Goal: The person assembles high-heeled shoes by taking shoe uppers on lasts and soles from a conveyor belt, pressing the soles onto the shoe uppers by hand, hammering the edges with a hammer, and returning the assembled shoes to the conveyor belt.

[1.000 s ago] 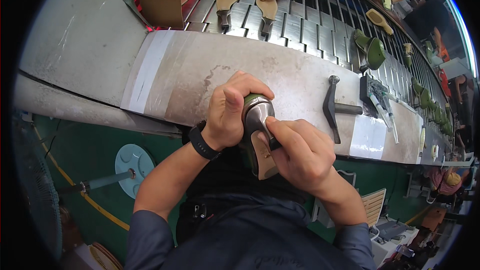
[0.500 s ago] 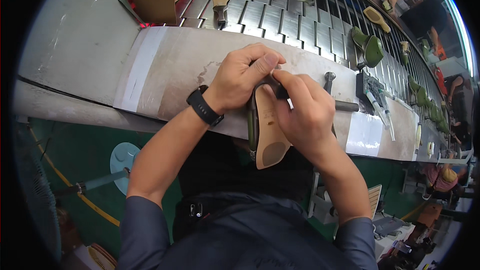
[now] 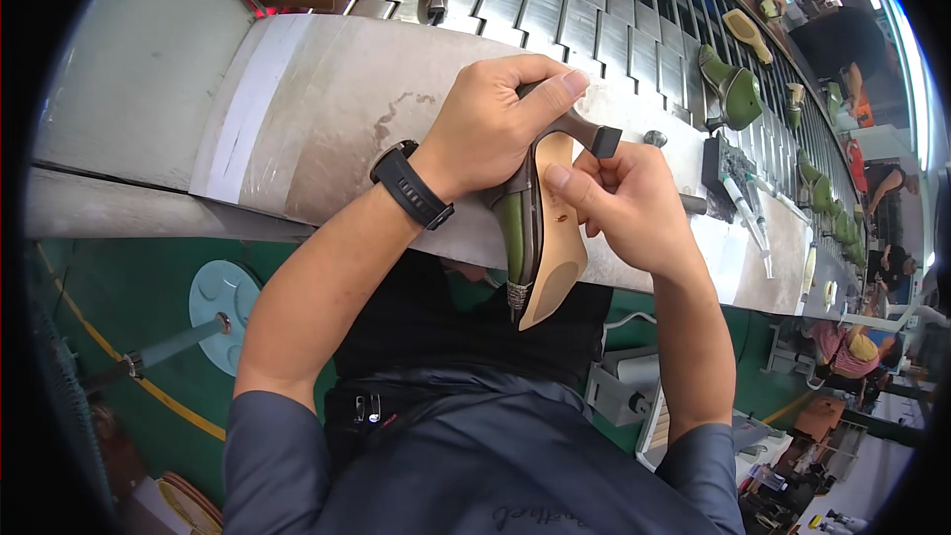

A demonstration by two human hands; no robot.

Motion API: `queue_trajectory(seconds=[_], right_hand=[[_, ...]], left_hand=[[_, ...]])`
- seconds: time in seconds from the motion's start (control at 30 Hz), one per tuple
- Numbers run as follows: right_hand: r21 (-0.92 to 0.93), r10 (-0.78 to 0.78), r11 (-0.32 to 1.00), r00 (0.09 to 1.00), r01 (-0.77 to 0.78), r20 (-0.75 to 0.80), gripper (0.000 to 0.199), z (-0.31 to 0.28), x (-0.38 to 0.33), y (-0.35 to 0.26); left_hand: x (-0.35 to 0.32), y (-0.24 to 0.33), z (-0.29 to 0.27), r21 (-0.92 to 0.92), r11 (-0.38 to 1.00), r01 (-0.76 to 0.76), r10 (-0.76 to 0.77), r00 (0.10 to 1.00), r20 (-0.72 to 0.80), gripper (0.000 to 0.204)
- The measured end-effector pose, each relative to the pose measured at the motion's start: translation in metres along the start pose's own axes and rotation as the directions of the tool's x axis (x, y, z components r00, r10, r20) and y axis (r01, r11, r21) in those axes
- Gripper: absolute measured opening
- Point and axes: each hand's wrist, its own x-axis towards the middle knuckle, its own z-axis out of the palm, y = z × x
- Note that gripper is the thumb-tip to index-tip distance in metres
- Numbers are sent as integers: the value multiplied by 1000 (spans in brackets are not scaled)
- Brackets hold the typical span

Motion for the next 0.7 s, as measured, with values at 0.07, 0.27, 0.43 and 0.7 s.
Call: queue_trajectory(seconds=[0.07, 0.27, 0.43, 0.7], right_hand=[[-28, 44, 999, 999, -43, 15, 44, 0, 4, -5], [-100, 45, 994, 999, -46, -10, 48, 4, 9, -13], [-171, -89, 983, 984, 62, -154, 44, 16, 5, -4], [-207, -69, 978, 982, 32, -177, 45, 25, -6, -6]], left_hand=[[1, 0, -1, 45, 999, 15, -16, 1000, 19, 37], [2, -3, 2, 5, 999, 52, -52, 999, -1, 37], [3, -4, -1, 87, 993, 74, -74, 997, -7, 36], [3, -2, -3, 91, 994, 67, -65, 998, -23, 37]])
